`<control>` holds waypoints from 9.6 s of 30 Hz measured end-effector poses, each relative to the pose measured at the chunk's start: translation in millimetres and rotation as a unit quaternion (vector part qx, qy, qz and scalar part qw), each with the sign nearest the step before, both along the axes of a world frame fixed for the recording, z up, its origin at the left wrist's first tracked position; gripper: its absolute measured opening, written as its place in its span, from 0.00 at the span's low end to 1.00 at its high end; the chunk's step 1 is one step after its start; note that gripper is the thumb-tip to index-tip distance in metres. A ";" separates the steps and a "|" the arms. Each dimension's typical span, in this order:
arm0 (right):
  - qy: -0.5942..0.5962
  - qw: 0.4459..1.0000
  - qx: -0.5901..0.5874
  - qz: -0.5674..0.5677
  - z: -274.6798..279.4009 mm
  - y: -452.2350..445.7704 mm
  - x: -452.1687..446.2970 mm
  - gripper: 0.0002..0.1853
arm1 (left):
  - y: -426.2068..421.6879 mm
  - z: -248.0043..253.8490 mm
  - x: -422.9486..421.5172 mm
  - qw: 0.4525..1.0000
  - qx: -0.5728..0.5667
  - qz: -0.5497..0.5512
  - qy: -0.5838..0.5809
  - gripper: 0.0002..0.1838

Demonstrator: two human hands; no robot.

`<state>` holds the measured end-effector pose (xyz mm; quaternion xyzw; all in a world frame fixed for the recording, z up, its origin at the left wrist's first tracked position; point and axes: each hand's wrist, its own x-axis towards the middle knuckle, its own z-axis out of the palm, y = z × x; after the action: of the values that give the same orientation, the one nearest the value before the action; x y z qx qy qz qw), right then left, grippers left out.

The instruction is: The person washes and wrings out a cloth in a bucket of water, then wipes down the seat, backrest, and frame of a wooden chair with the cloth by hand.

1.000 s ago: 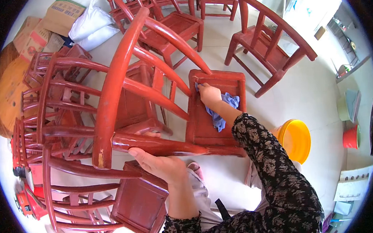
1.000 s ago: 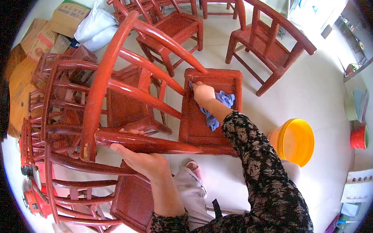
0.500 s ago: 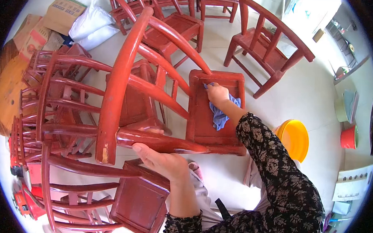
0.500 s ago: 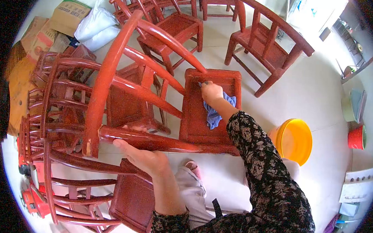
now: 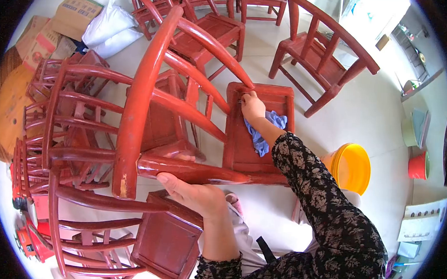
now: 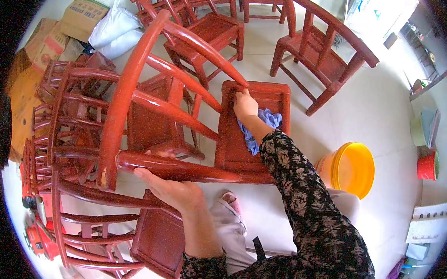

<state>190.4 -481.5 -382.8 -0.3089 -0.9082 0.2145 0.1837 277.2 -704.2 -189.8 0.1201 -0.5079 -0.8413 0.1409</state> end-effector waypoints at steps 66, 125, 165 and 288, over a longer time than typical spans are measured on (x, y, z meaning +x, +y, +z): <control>-0.166 0.951 0.054 0.256 0.5 -28.9 54.7 0.12 | -1.7 -4.8 -4.5 1.000 -0.001 0.005 0.006 0.29; -0.254 0.875 0.035 0.410 2.3 -38.1 143.8 0.08 | -0.1 -1.1 -4.2 1.000 0.008 -0.005 0.007 0.29; -0.469 0.743 0.116 0.464 61.5 -13.3 196.6 0.08 | -3.3 -1.2 -4.1 0.999 0.031 -0.019 0.011 0.29; 0.000 0.941 -0.032 0.338 22.3 -62.7 245.5 0.07 | -4.8 1.7 -1.6 0.997 0.059 -0.032 0.045 0.29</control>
<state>435.9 -544.2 -360.5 0.0102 -0.9519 0.2927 0.0901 275.5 -709.0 -188.0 0.0738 -0.4540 -0.8784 0.1299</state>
